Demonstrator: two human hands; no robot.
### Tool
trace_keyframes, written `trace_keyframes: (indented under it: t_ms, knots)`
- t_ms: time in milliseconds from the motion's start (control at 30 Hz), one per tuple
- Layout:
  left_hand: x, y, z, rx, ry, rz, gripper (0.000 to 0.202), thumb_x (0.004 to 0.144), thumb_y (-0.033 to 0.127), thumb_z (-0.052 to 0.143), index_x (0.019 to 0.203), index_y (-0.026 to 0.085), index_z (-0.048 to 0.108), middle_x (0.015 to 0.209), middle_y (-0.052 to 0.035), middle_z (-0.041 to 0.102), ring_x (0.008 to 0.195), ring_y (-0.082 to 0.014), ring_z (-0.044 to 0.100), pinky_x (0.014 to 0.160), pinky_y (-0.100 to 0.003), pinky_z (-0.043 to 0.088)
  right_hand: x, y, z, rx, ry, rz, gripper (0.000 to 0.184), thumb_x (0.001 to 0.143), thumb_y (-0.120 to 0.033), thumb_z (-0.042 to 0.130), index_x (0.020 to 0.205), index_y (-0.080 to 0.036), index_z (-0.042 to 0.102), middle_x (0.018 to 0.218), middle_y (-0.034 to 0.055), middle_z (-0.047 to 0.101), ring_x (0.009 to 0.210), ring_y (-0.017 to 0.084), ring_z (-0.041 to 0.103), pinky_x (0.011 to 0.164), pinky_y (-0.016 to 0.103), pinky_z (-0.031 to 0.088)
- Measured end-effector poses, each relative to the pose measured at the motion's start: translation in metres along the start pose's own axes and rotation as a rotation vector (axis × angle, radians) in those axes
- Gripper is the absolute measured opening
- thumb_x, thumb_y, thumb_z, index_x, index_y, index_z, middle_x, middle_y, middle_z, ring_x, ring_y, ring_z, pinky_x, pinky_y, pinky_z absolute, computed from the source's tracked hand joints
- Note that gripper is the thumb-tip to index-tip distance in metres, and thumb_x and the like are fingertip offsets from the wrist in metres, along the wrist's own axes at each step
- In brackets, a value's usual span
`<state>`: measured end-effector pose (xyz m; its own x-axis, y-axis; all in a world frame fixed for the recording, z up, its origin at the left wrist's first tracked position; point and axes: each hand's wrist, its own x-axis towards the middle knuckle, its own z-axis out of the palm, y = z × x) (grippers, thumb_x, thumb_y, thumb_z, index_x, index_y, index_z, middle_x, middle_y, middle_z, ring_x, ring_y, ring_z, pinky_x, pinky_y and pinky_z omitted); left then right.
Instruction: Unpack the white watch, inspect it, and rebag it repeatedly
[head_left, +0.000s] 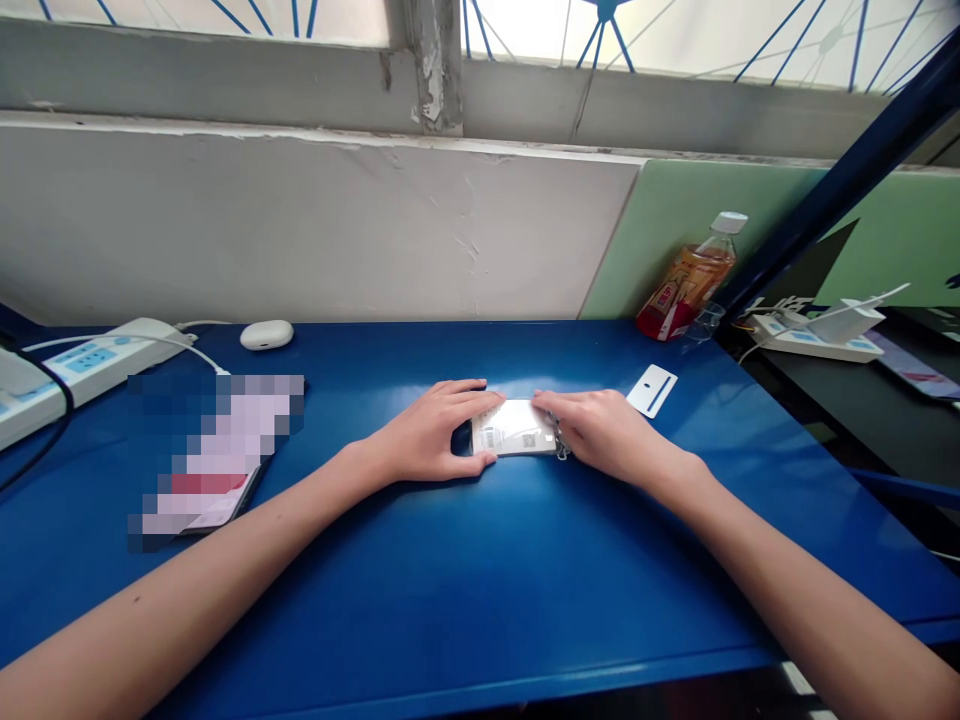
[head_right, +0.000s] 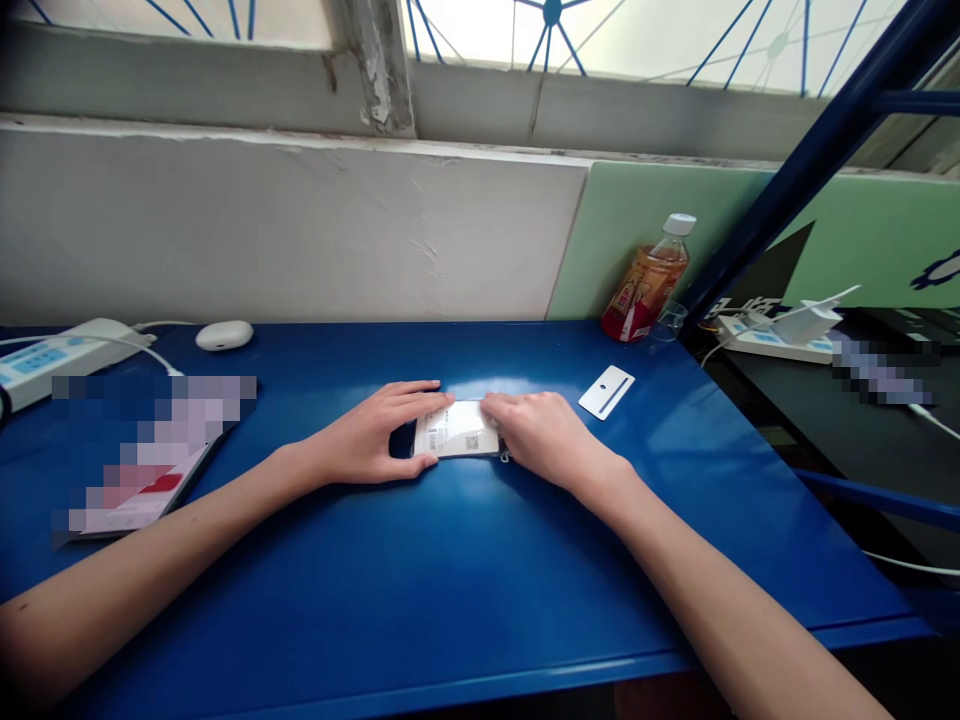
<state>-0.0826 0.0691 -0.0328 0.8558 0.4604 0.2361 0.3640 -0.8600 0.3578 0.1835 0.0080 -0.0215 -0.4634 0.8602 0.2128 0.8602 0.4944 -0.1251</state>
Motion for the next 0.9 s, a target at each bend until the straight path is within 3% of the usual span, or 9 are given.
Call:
trace_keyframes:
  t_ms: [100,167,300,533,733,900]
  knots:
    - [-0.001,0.0,0.0,0.006,0.005,0.008,0.066,0.082,0.039,0.068,0.143,0.02,0.049,0.143,-0.0114,0.057,0.137,-0.033,0.047,0.111,-0.049,0.039,-0.001,0.016,-0.005,-0.011,0.004,0.088,0.045,0.081,-0.006,0.047,0.112,-0.025,0.072,0.108,0.0058,0.078,0.096,0.028,0.074,0.081,0.037,0.057]
    - [-0.001,0.0,0.001,0.012,0.013,0.006,0.066,0.082,0.039,0.068,0.143,0.02,0.049,0.143,-0.0119,0.057,0.136,-0.0331,0.047,0.111,-0.049,0.039,-0.003,0.025,-0.009,0.001,0.036,0.084,0.049,0.081,-0.007,0.045,0.121,-0.021,0.069,0.124,0.0081,0.072,0.114,0.029,0.068,0.094,0.041,0.055]
    - [-0.001,0.002,0.002,0.019,0.019,0.008,0.065,0.083,0.04,0.067,0.142,0.02,0.049,0.141,-0.0122,0.057,0.135,-0.033,0.049,0.11,-0.049,0.04,-0.004,0.025,-0.015,0.055,0.111,0.03,0.046,0.087,-0.009,0.042,0.126,-0.012,0.065,0.132,0.0124,0.066,0.128,0.027,0.058,0.108,0.043,0.047]
    - [-0.001,0.003,0.002,0.037,0.026,0.019,0.063,0.083,0.04,0.066,0.139,0.015,0.051,0.138,-0.0141,0.059,0.133,-0.033,0.05,0.11,-0.047,0.04,0.0,0.006,-0.017,0.163,0.052,-0.157,0.03,0.097,-0.028,0.05,0.116,-0.017,0.07,0.115,0.0098,0.074,0.107,0.025,0.068,0.094,0.039,0.054]
    - [-0.001,0.004,0.001,0.057,0.004,0.0,0.064,0.084,0.04,0.064,0.141,0.015,0.049,0.14,-0.0149,0.057,0.134,-0.0331,0.048,0.11,-0.047,0.041,0.0,0.016,-0.017,0.111,-0.029,-0.003,0.026,0.093,-0.028,0.058,0.111,-0.019,0.074,0.1,0.0085,0.077,0.089,0.025,0.071,0.079,0.037,0.054]
    - [-0.002,0.004,0.001,0.07,0.003,-0.004,0.062,0.084,0.038,0.062,0.14,0.014,0.049,0.141,-0.0158,0.057,0.133,-0.0329,0.049,0.11,-0.048,0.04,0.0,0.017,-0.022,0.18,-0.103,0.011,0.024,0.089,-0.028,0.063,0.109,-0.019,0.073,0.1,0.0075,0.075,0.089,0.024,0.069,0.079,0.036,0.052]
